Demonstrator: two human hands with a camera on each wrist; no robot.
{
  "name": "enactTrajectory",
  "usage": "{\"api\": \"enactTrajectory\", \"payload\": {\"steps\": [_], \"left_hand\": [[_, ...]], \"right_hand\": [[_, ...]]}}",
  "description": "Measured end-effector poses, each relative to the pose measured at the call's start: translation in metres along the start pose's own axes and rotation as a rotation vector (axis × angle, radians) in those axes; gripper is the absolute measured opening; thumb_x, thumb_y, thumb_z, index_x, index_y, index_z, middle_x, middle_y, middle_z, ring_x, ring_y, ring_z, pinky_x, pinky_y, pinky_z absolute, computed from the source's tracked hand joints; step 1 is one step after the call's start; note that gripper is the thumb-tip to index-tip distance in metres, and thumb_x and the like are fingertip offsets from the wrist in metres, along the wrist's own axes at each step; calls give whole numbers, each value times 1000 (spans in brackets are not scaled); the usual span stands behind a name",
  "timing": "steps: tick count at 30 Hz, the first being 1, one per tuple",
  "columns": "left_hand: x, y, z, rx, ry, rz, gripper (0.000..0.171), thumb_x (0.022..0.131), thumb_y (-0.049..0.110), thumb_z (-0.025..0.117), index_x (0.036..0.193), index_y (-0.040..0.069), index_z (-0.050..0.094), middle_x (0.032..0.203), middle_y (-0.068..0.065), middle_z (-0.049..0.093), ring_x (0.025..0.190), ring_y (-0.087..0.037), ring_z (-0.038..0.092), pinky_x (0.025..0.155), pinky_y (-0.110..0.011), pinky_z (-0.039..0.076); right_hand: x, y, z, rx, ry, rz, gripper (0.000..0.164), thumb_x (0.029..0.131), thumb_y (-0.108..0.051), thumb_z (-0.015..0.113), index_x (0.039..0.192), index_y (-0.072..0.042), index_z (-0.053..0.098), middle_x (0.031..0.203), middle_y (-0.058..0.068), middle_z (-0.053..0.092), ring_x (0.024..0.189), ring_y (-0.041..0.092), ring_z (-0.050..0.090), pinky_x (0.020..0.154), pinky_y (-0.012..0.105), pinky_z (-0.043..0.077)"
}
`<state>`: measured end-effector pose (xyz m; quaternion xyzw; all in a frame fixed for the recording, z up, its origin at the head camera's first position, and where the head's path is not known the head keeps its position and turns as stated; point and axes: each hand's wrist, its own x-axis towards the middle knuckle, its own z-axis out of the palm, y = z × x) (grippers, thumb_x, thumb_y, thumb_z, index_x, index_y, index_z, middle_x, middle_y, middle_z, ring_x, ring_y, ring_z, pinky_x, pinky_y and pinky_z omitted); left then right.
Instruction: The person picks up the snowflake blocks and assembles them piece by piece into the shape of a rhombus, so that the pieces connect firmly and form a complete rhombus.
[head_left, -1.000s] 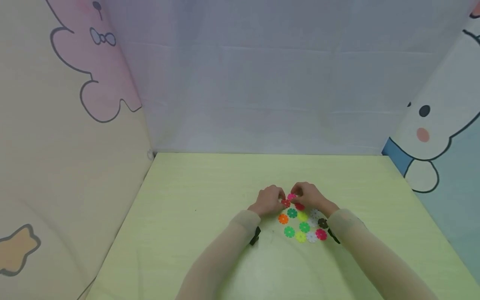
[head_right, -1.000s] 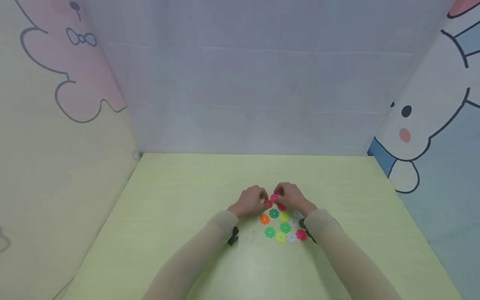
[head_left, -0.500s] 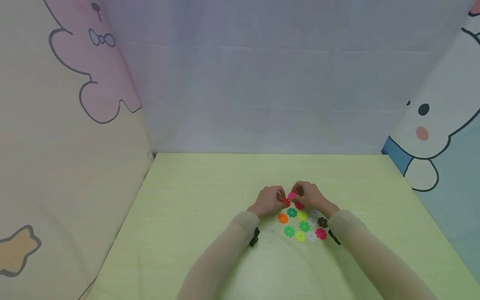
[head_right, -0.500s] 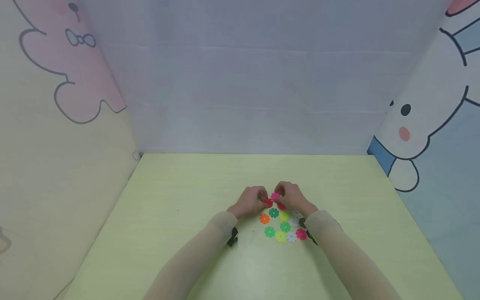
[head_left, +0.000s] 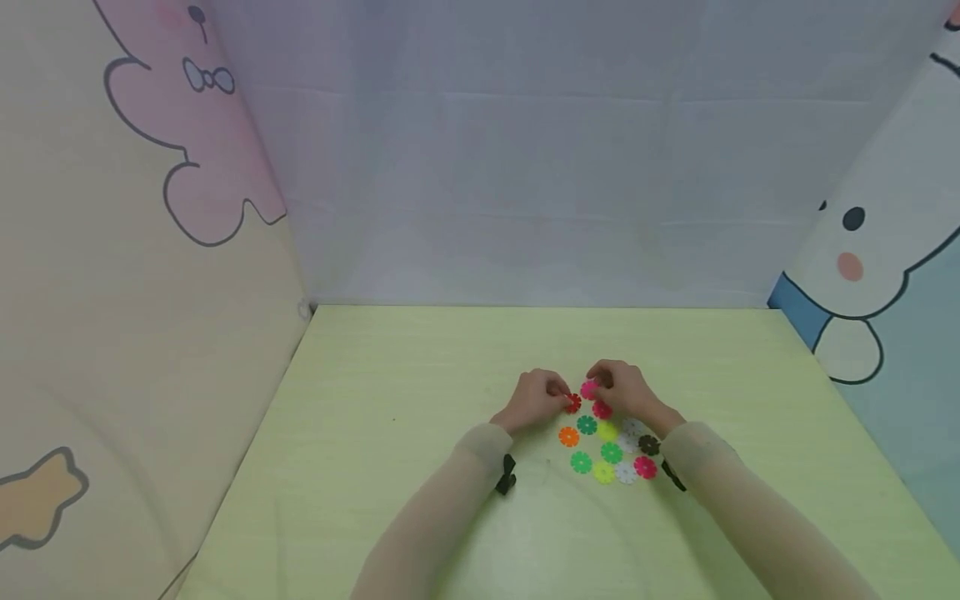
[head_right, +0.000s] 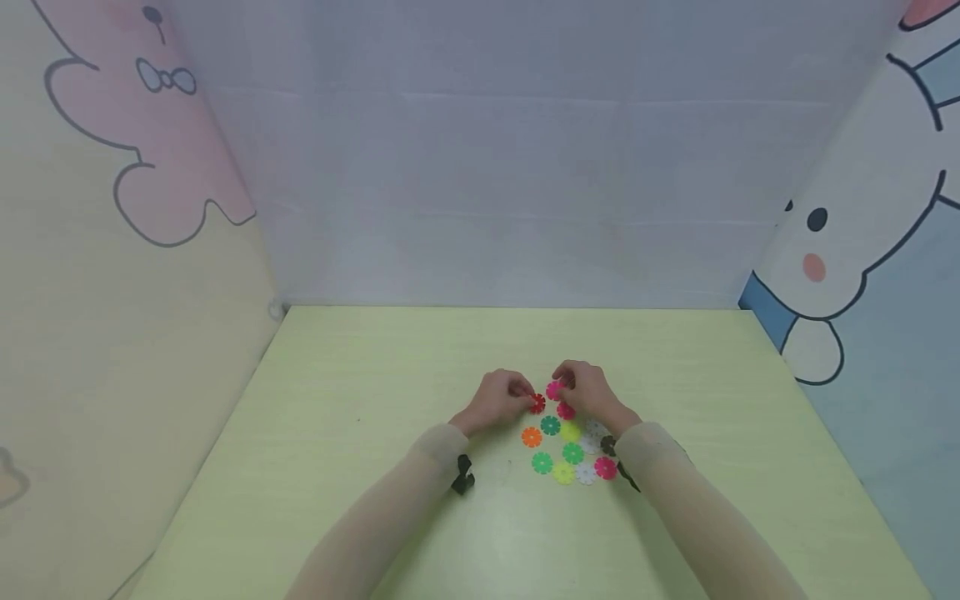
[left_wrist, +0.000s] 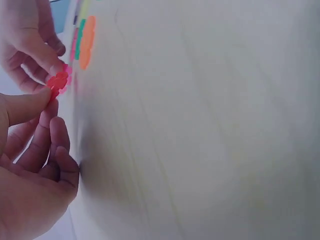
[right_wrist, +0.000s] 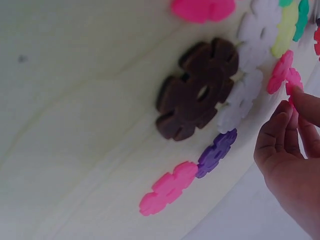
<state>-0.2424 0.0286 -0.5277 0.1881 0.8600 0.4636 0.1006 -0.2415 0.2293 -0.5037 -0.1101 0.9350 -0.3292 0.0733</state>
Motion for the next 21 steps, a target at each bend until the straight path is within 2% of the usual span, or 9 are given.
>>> {"api": "enactTrajectory", "payload": {"steps": [5,10,15,21], "left_hand": [[-7,-9,-7,-132,21,-64,6,85,23,74,82,20,72,74,10,66,72,-11,60,68,-27,48],[-15,-10,-16,-226,16,-151,12,84,26,75,83,15,71,78,4,68,72,-16,60,64,-28,48],[-18,-15,-24,-294,34,-151,13,84,25,75,86,12,72,80,0,69,69,-20,60,58,-27,47],[-22,-19,-33,-370,84,-148,14,85,22,74,90,9,73,81,1,69,73,-20,60,59,-29,48]], "right_hand": [[1,-3,0,3,-34,30,18,88,-5,67,106,0,66,93,8,64,83,25,56,77,38,51],[2,0,-1,9,-39,46,15,89,-6,66,103,-4,68,94,6,64,84,24,56,78,39,50],[2,3,-3,42,-28,46,12,90,-6,64,101,-6,69,96,5,64,85,25,57,75,38,51],[1,0,-3,65,-10,56,11,91,-8,64,100,-7,69,98,8,63,86,27,59,72,36,51]]}}
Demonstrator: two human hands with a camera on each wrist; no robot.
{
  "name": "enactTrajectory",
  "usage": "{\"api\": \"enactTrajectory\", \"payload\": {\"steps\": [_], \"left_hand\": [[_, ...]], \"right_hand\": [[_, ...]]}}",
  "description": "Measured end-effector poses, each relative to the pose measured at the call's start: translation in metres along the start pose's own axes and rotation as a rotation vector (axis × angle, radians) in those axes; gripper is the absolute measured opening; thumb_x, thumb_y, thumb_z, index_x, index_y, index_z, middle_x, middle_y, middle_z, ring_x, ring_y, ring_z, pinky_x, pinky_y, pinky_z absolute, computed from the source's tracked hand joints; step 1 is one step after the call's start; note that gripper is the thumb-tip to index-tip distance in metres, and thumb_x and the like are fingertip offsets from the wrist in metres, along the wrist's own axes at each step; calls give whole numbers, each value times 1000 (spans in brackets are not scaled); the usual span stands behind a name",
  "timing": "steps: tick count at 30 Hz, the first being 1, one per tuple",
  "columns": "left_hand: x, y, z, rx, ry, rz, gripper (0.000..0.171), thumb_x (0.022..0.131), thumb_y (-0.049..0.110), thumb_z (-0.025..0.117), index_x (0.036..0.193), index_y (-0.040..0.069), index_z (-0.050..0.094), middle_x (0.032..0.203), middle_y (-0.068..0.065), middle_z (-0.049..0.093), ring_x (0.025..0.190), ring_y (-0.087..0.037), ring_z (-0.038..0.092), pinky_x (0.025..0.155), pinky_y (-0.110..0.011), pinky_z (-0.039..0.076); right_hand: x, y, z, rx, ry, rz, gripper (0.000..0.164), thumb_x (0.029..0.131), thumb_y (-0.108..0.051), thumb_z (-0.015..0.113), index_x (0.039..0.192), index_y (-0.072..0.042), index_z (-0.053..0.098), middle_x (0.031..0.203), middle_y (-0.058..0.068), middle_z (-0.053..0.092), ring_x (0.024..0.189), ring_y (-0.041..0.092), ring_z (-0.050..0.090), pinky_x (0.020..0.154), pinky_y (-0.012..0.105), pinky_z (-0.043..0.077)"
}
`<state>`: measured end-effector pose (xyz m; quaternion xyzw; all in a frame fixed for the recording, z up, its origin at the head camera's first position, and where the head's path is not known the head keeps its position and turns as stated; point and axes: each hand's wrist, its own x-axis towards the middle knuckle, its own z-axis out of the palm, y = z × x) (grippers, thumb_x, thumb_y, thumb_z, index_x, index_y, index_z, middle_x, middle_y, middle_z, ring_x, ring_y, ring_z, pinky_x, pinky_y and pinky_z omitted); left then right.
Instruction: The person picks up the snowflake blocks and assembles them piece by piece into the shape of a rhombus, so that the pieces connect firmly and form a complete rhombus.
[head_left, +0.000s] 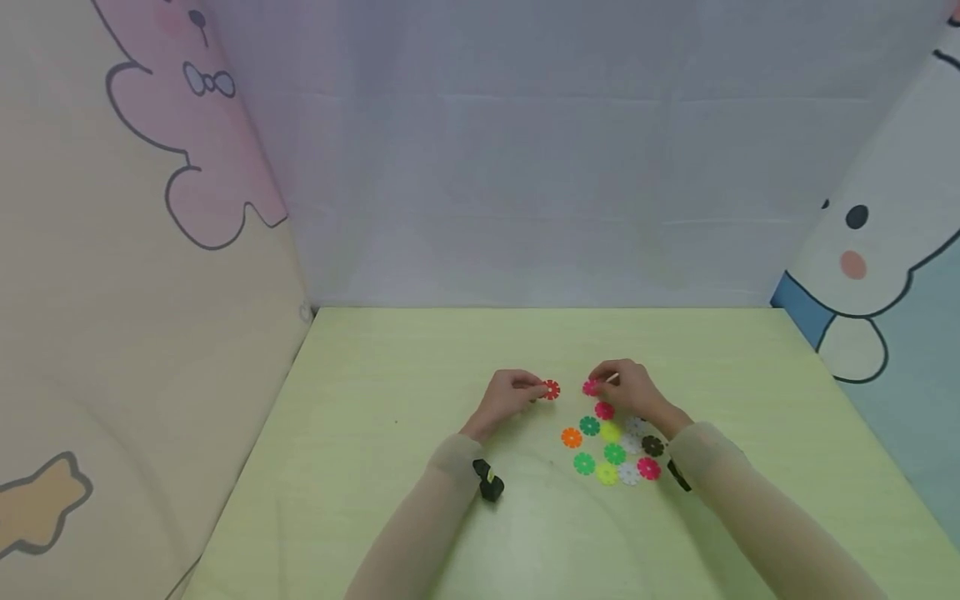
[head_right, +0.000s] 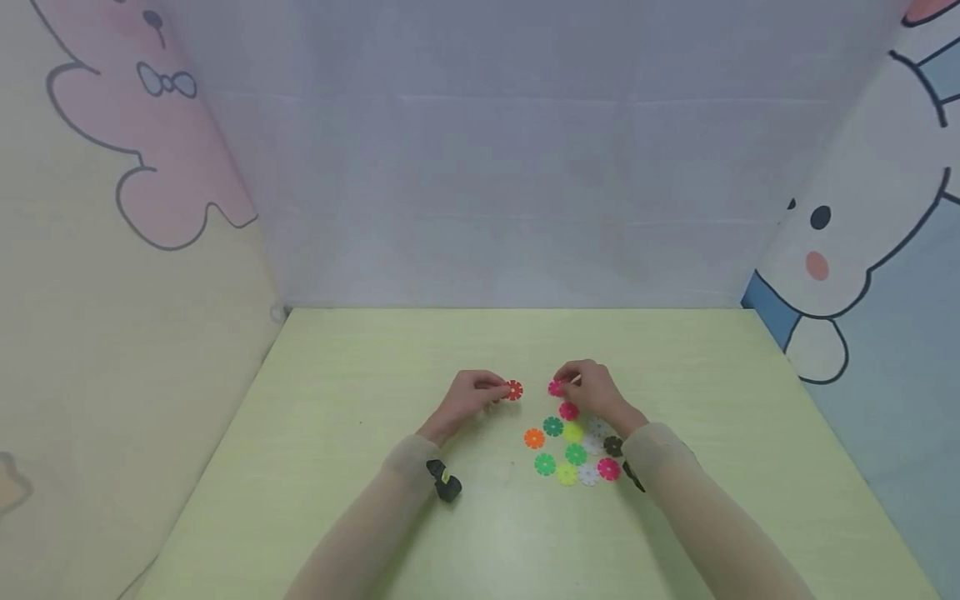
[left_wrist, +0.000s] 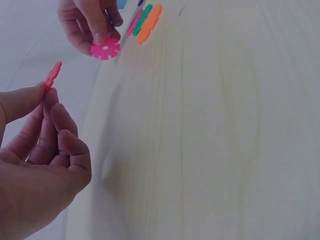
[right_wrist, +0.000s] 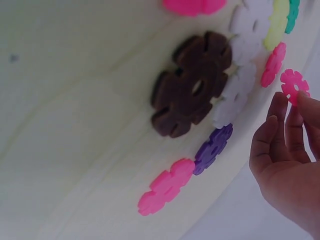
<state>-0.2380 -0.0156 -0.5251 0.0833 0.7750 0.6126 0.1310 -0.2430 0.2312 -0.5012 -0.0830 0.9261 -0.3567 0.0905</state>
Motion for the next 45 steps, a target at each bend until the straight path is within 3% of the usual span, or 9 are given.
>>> {"api": "enactTrajectory", "payload": {"steps": [10,16,26,31,40,45], "left_hand": [[-3,-4,-14,-55,45,-18,16,87,22,72,93,8,75,82,-1,70,74,-16,58,63,-29,47],[-5,-7,-17,-61,63,-14,17,88,24,71,93,8,75,81,-1,70,73,-17,58,63,-29,46],[-10,-7,-17,-115,84,-53,20,87,25,72,94,7,75,83,-3,70,74,-19,59,67,-30,46],[-12,-7,-17,-111,100,-54,21,87,26,72,93,7,75,83,-4,69,73,-18,58,67,-30,47],[-10,-11,-16,-177,104,-40,17,87,21,72,91,4,75,80,-5,69,67,-14,56,62,-29,46],[-12,-7,-16,-175,102,-41,17,88,19,71,92,2,74,81,-7,68,68,-19,57,63,-31,47]], "right_hand": [[2,-12,9,26,56,-94,10,92,-8,64,101,-5,67,96,6,66,87,24,61,80,41,50],[0,-24,16,90,64,-147,10,91,-6,65,101,-5,67,97,7,66,81,24,64,75,38,52],[-4,-39,25,173,38,-141,10,92,-4,63,101,-7,66,93,3,65,81,27,66,74,36,53],[-6,-45,29,194,38,-183,11,90,1,63,98,-5,67,93,5,66,80,29,66,72,36,54],[-9,-53,33,192,66,-216,7,90,-3,65,96,-5,67,91,5,67,82,29,67,72,38,53],[-9,-55,33,183,76,-212,7,89,-3,66,96,-5,67,91,4,67,82,27,67,74,38,53]]}}
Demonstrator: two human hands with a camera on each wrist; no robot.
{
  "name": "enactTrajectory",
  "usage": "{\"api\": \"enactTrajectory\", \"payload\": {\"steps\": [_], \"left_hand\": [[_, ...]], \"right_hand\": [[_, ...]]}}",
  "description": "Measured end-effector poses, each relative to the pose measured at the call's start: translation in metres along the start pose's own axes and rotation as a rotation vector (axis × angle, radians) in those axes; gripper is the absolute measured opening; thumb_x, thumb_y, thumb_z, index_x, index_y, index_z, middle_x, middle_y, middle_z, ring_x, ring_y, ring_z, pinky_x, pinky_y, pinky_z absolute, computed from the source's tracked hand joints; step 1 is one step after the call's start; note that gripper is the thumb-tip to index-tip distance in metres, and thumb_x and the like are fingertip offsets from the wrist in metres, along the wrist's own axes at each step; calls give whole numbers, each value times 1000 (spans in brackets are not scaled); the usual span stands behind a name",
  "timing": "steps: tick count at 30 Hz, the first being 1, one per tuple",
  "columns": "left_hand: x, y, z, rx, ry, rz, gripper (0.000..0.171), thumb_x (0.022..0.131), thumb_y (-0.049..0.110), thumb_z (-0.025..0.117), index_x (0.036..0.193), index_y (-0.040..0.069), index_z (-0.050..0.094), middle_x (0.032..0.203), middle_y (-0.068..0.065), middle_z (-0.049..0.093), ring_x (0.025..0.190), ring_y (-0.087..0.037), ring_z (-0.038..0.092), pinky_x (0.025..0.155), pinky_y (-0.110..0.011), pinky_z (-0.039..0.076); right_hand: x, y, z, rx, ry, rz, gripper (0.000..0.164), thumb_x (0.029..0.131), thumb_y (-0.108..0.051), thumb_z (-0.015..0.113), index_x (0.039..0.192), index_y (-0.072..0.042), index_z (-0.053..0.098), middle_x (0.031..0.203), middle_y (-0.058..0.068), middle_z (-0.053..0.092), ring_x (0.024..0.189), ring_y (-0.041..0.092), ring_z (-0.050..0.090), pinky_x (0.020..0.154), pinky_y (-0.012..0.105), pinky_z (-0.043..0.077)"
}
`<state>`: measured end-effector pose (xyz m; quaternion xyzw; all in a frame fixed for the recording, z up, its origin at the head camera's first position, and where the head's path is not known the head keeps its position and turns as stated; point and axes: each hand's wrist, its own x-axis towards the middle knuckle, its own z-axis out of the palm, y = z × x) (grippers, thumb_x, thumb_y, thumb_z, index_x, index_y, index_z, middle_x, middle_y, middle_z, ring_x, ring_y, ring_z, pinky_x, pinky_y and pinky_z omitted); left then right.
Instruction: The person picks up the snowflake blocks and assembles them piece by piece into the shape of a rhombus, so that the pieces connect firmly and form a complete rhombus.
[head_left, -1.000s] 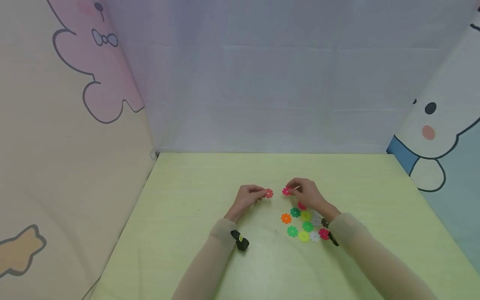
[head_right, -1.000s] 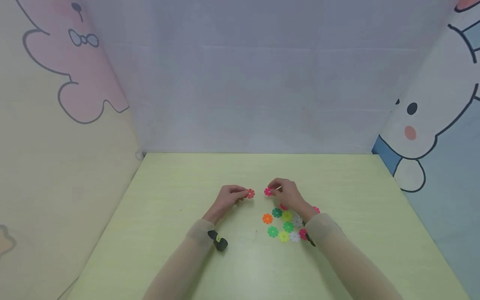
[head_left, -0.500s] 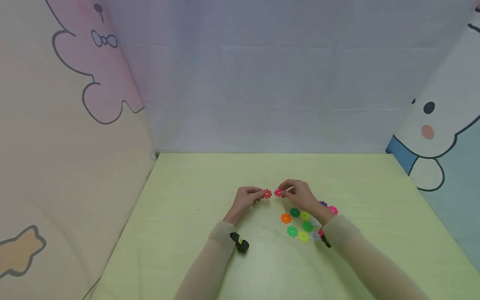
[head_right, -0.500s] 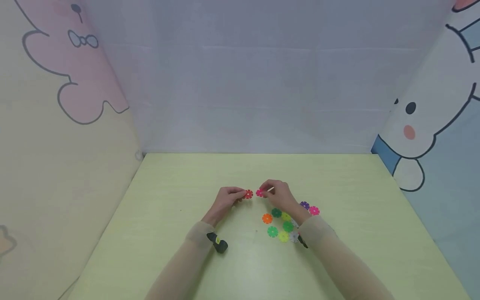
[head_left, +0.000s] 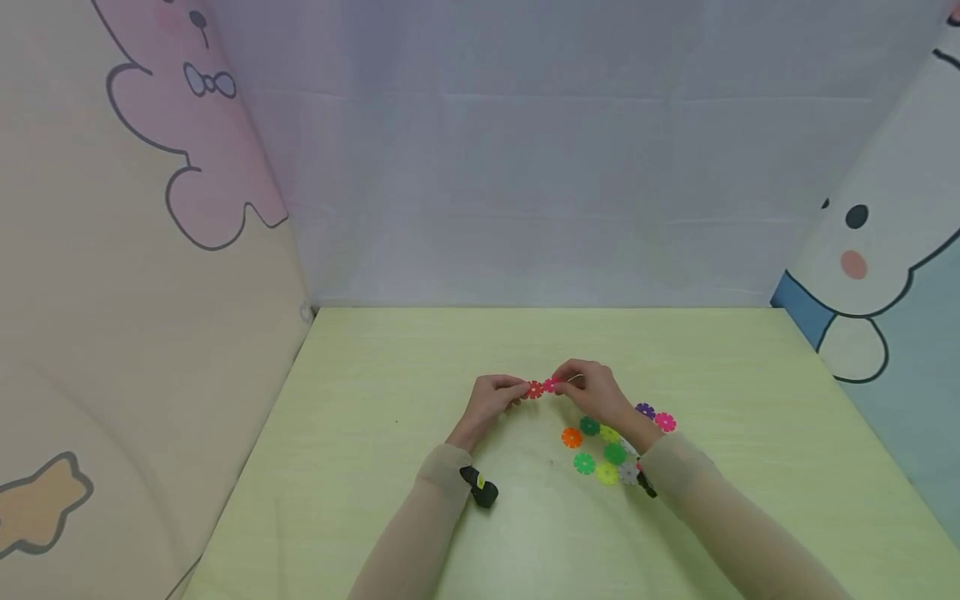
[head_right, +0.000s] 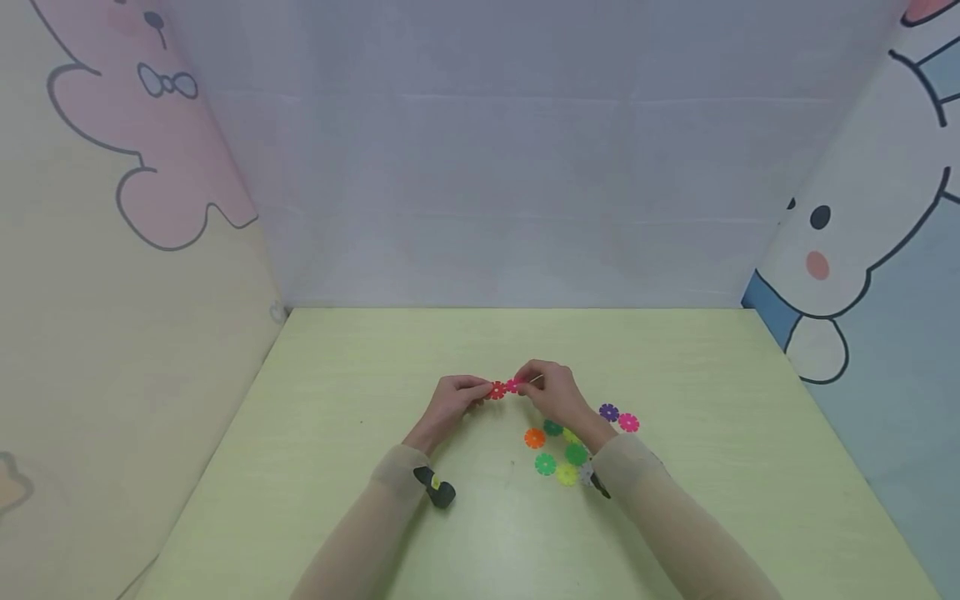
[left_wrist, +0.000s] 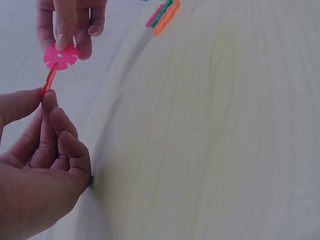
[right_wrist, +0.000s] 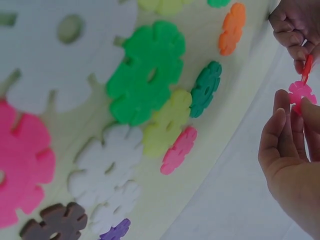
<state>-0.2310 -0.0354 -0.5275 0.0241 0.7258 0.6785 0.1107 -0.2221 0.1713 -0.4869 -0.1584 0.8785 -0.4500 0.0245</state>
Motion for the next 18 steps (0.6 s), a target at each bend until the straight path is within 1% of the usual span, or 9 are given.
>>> {"api": "enactTrajectory", "payload": {"steps": [2,3,12,18], "left_hand": [[0,0,0,5,0,-4,18,88,19,71,92,2,74,81,-8,68,69,-20,57,63,-31,47],[3,-5,0,1,2,-4,18,87,21,72,91,4,74,81,-6,68,68,-16,55,61,-28,45],[2,-4,0,15,2,-5,19,87,22,72,92,4,74,81,-6,69,69,-18,56,62,-28,45],[1,-4,1,19,19,-11,19,86,22,73,91,4,75,80,-6,69,68,-16,57,63,-29,46]], "right_hand": [[0,-2,0,-8,1,2,7,89,-2,66,95,-5,67,91,4,67,82,26,67,74,38,53],[1,-2,1,-14,2,5,7,89,-2,66,95,-5,67,90,4,67,81,25,67,74,37,53],[2,-1,4,-36,0,19,6,88,-6,69,93,-9,68,89,1,66,83,21,67,76,36,53],[3,2,6,-49,6,-9,6,86,-6,71,92,-9,70,89,0,67,85,20,67,76,35,53]]}}
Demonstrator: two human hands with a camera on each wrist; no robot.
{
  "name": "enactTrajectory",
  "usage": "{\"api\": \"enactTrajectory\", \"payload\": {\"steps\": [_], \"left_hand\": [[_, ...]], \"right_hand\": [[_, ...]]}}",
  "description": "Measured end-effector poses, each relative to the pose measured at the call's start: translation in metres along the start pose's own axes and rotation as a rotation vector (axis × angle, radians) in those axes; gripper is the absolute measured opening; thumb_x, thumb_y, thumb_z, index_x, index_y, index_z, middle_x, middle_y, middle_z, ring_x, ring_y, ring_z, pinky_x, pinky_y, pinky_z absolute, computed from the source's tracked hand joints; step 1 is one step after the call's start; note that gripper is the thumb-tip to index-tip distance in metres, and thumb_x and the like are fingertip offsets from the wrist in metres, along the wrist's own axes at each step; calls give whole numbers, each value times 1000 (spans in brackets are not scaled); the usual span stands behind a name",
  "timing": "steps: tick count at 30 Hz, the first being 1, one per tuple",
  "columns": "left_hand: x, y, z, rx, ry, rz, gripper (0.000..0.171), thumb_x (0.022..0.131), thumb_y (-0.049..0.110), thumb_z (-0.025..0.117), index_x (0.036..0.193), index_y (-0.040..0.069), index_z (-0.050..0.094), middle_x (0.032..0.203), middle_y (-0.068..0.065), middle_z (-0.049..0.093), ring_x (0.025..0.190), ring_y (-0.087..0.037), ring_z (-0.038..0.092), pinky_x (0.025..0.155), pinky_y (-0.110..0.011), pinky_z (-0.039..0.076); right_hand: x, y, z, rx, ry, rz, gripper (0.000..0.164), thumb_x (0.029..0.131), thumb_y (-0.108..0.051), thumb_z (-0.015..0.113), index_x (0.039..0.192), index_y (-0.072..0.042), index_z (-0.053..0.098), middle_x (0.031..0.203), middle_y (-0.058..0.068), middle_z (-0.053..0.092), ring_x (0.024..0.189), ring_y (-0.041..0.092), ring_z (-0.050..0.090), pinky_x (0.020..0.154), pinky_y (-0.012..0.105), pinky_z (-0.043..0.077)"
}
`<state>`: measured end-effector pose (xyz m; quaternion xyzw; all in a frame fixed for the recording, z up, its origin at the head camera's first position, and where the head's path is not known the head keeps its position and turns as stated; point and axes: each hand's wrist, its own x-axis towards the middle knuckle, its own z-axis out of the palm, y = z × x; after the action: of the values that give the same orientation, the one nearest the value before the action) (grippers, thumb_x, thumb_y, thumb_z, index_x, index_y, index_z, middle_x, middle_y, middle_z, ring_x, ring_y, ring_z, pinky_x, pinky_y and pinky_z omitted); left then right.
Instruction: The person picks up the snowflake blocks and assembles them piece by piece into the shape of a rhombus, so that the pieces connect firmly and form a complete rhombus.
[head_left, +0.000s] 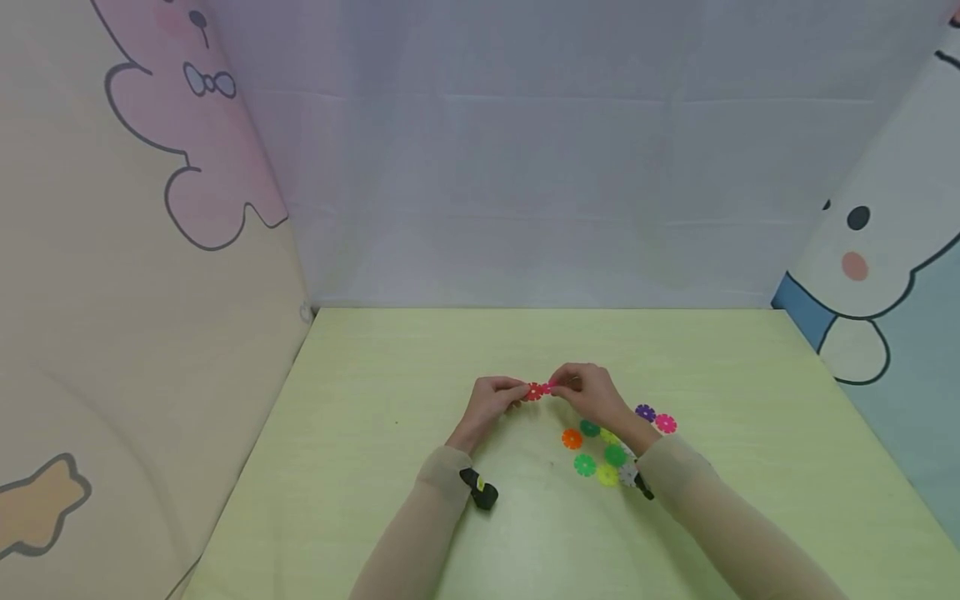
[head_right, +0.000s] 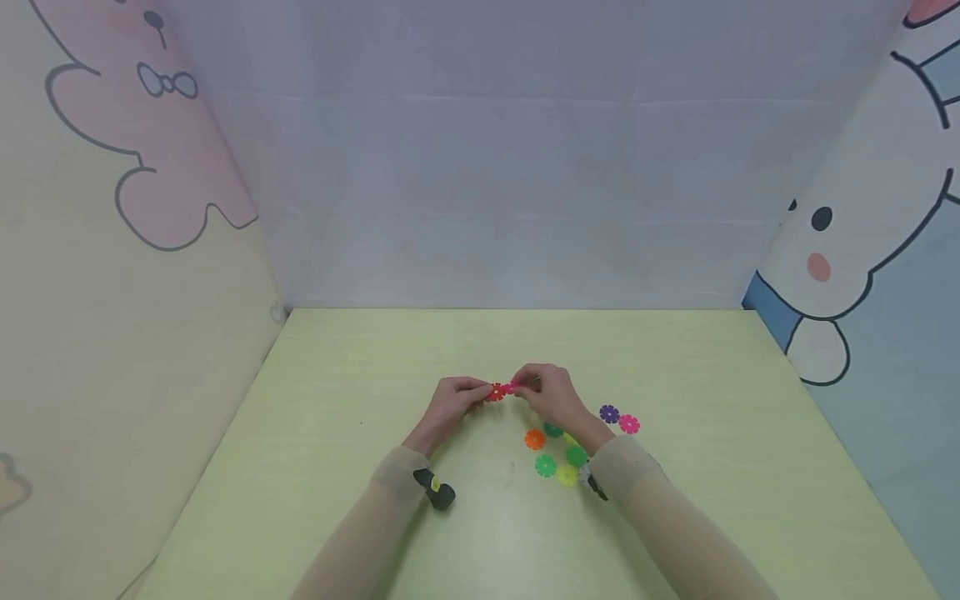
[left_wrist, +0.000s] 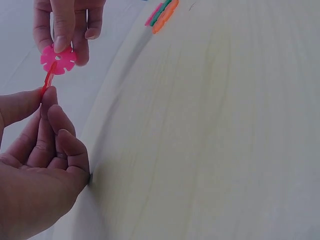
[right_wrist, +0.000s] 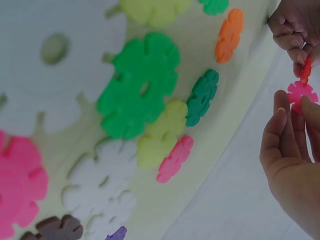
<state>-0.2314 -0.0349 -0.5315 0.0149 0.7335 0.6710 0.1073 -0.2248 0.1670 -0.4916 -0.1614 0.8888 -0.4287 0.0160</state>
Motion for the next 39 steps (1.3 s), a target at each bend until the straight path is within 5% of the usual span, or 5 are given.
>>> {"api": "enactTrajectory", "payload": {"steps": [30,39], "left_hand": [[-4,-2,0,-73,54,-6,13,85,11,73,84,-2,73,77,-7,68,63,-14,56,62,-29,48],[-4,-2,-1,-77,35,1,19,86,16,73,91,-2,73,81,-8,69,71,-18,60,69,-32,50]], "right_hand": [[-2,0,13,-25,56,-115,5,84,-5,73,87,-9,73,86,-1,70,78,14,67,72,30,53],[-1,0,12,39,33,-38,5,86,-9,72,91,-11,72,87,-3,69,78,14,67,74,31,53]]}}
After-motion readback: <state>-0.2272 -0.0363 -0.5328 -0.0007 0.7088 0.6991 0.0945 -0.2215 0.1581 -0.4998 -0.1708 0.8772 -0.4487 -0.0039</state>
